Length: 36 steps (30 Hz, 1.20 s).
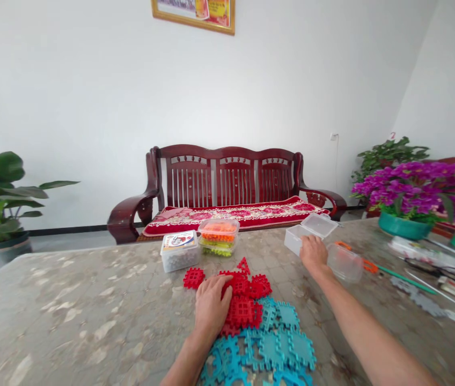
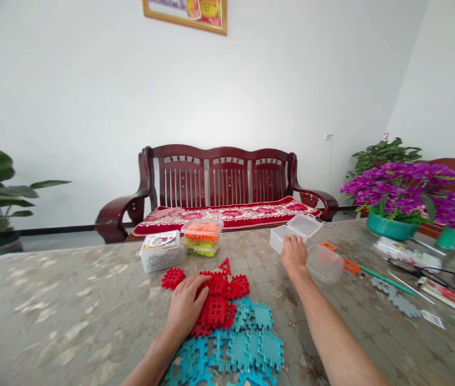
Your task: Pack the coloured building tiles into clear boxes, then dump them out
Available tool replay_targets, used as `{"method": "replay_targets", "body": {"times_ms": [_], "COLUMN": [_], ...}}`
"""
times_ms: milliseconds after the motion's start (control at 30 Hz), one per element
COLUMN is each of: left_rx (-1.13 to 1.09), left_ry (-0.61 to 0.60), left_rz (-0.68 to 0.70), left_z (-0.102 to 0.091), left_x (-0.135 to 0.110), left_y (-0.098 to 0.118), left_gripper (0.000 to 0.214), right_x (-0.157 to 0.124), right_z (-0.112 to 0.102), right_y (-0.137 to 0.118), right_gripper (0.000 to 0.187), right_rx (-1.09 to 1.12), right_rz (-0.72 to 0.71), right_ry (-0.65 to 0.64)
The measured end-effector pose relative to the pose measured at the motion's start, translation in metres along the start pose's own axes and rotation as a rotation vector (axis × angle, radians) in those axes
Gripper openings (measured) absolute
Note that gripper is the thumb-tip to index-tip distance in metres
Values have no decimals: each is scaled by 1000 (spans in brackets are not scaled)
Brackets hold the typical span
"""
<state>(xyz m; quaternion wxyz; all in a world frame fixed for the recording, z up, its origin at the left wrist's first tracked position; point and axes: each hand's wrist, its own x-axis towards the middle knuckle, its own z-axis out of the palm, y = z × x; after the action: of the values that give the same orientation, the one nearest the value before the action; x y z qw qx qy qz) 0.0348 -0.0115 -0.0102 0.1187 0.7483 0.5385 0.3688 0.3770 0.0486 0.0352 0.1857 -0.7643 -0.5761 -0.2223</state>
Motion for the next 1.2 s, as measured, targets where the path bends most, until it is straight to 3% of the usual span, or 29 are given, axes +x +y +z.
{"method": "replay_targets", "body": {"times_ms": [100, 167, 267, 367, 433, 600, 700, 800, 867, 933, 1067, 1200], "left_rx": [54, 83, 124, 170, 205, 322, 384, 407, 385, 318, 167, 228], "left_ry": [-33, -54, -84, -88, -77, -29, -3, -12, -30, -71, -244, -464], "left_rz": [6, 20, 38, 28, 8, -35, -90, -119, -80, -14, 107, 140], "left_z": [0, -1, -4, -9, -14, -28, -33, -37, -39, -41, -44, -45], "left_x": [-2, -3, -3, -4, -5, -9, -10, -9, -9, -10, -15, -26], "left_y": [4, 6, 7, 7, 6, 2, -1, 3, 11, 23, 44, 45], "left_gripper": [34, 36, 38, 37, 36, 37, 34, 30, 29, 28, 31, 83], "right_x": [-12, -27, -52, -72, -81, -98, -111, -124, -130, -133, -130, -129], "right_z": [-3, 1, 13, 20, 14, -31, -60, -75, -76, -71, -55, -44], "right_y": [-15, -33, -63, -85, -91, -94, -99, -107, -111, -112, -108, -105], "right_gripper": [37, 36, 35, 45, 52, 78, 103, 119, 111, 90, 57, 49], "right_rx": [89, 261, 640, 958, 1056, 996, 822, 625, 578, 606, 698, 726], "right_rz": [-36, -110, -198, -128, -100, -284, -404, -449, -450, -442, -335, -249], "right_ry": [46, 8, -160, -345, -469, -596, -737, -840, -772, -634, -408, -286]}}
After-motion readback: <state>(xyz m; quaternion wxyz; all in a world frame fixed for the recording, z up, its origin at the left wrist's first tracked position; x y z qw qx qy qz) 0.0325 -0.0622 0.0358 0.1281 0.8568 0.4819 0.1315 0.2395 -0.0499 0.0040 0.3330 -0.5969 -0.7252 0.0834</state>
